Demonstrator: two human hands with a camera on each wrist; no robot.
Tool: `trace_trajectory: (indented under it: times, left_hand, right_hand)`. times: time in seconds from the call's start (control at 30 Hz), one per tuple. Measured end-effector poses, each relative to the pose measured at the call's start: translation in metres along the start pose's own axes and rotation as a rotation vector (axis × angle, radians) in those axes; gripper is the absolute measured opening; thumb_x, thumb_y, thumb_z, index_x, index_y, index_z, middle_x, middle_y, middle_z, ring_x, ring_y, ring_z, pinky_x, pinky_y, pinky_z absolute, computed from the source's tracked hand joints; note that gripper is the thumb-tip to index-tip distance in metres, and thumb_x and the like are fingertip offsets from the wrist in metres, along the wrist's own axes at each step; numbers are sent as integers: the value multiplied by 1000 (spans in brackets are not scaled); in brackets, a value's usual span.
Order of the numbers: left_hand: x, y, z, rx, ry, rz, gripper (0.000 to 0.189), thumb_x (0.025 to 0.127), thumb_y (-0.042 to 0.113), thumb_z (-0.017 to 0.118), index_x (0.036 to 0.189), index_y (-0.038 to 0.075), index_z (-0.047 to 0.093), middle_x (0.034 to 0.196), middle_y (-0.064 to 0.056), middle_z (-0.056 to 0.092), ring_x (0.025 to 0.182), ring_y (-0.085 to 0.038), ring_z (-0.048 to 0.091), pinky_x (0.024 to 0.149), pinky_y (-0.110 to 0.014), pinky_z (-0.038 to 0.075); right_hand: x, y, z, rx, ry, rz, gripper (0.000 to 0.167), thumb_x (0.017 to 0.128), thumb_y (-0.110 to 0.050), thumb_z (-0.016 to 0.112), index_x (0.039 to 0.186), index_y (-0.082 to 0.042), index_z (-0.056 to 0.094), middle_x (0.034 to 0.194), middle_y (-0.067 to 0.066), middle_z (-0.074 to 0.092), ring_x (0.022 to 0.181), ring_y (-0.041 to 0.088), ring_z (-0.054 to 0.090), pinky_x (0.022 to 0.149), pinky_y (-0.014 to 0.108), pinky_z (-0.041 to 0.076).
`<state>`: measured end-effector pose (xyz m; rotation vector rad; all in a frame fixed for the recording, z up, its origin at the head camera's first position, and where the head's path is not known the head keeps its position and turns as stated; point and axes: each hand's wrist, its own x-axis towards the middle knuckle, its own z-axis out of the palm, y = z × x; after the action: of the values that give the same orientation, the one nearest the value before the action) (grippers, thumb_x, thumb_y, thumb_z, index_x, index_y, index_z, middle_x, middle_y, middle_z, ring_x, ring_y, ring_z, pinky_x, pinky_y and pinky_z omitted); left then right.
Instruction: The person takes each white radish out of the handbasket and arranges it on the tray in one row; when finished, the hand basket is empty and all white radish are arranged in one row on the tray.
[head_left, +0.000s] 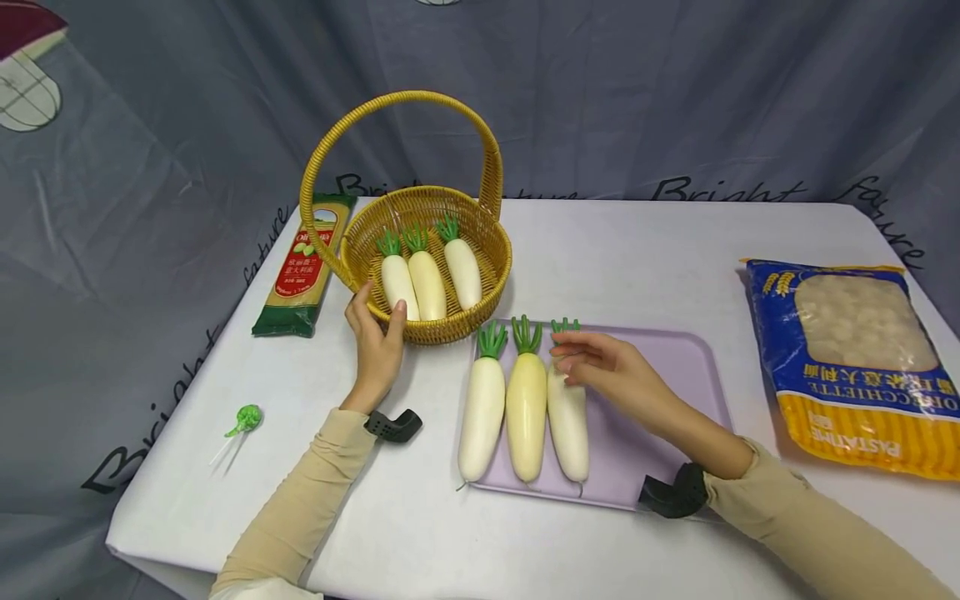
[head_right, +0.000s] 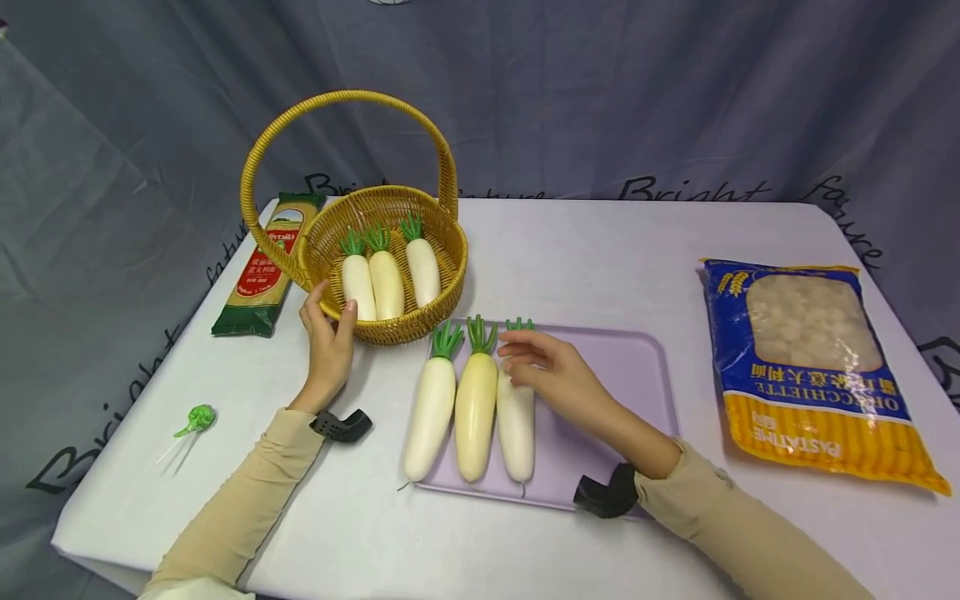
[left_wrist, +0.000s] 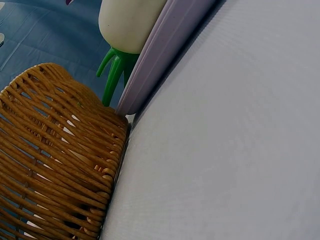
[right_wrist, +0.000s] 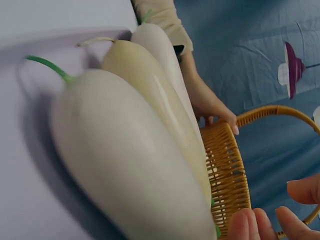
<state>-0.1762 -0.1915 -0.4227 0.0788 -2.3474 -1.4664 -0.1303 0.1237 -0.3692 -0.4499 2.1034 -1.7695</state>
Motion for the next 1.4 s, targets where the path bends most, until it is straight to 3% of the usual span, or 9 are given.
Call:
trace_trajectory:
  times: [0.3, 0.57, 0.7, 0.83, 1.07, 1.23, 1.4]
  left_hand:
    - [-1, 0, 1, 9, 3, 13, 59, 94, 36, 43, 140, 12, 16, 140, -14, 12, 135, -26, 16, 110, -45, 16]
    - [1, 3, 4, -5, -7, -1, 60, 93, 39, 43, 140, 13, 16, 140, -14, 11, 136, -27, 15, 110, -47, 15]
    - [1, 3, 4, 7, -8, -7, 60, 93, 39, 43, 140, 14, 16, 140, -14, 11, 136, -28, 16, 110, -48, 16]
    - [0, 2, 1, 15, 3, -9, 60, 93, 38, 43, 140, 14, 17, 140, -14, 12, 135, -30, 17, 109, -48, 16]
    - [0, 0, 0, 9, 5, -4, 58, 93, 37, 43, 140, 14, 18, 140, -14, 12, 135, -27, 17, 110, -46, 16]
    - [-1, 1, 0, -3, 10, 8, 58, 93, 36, 43, 139, 11, 19, 139, -14, 13, 135, -26, 16, 110, -46, 15]
    - [-1, 2, 0, 3, 8, 1, 58, 93, 37, 44, 139, 12, 19, 139, -15, 13, 135, -26, 16, 110, -45, 15]
  right_hand:
    - [59, -16, 8, 134, 47, -11, 42, 92, -11, 50, 132, -1, 44, 127, 21, 51, 103, 11, 59, 90, 32, 47]
    - [114, -29, 13, 356, 57, -14, 48, 93, -13, 49, 137, 0, 35, 135, 21, 43, 119, 27, 49, 100, 35, 39]
    - [134, -35, 16, 392, 61, 24, 47, 94, -10, 45, 138, 0, 33, 137, 19, 40, 125, 31, 43, 104, 37, 36]
    - [151, -42, 20, 303, 40, 57, 47, 94, -11, 43, 139, -2, 31, 140, 19, 36, 126, 30, 42, 103, 34, 37]
    - [173, -49, 36, 3, 60, 113, 51, 93, -22, 50, 139, -9, 33, 142, 12, 34, 124, 26, 44, 98, 35, 41]
    - [184, -51, 45, -224, 109, 160, 55, 91, -30, 50, 140, -14, 30, 144, 6, 32, 128, 23, 38, 99, 40, 39]
    - [193, -51, 50, -329, 120, 232, 63, 90, -34, 51, 143, -15, 22, 148, 7, 26, 134, 27, 29, 103, 43, 33]
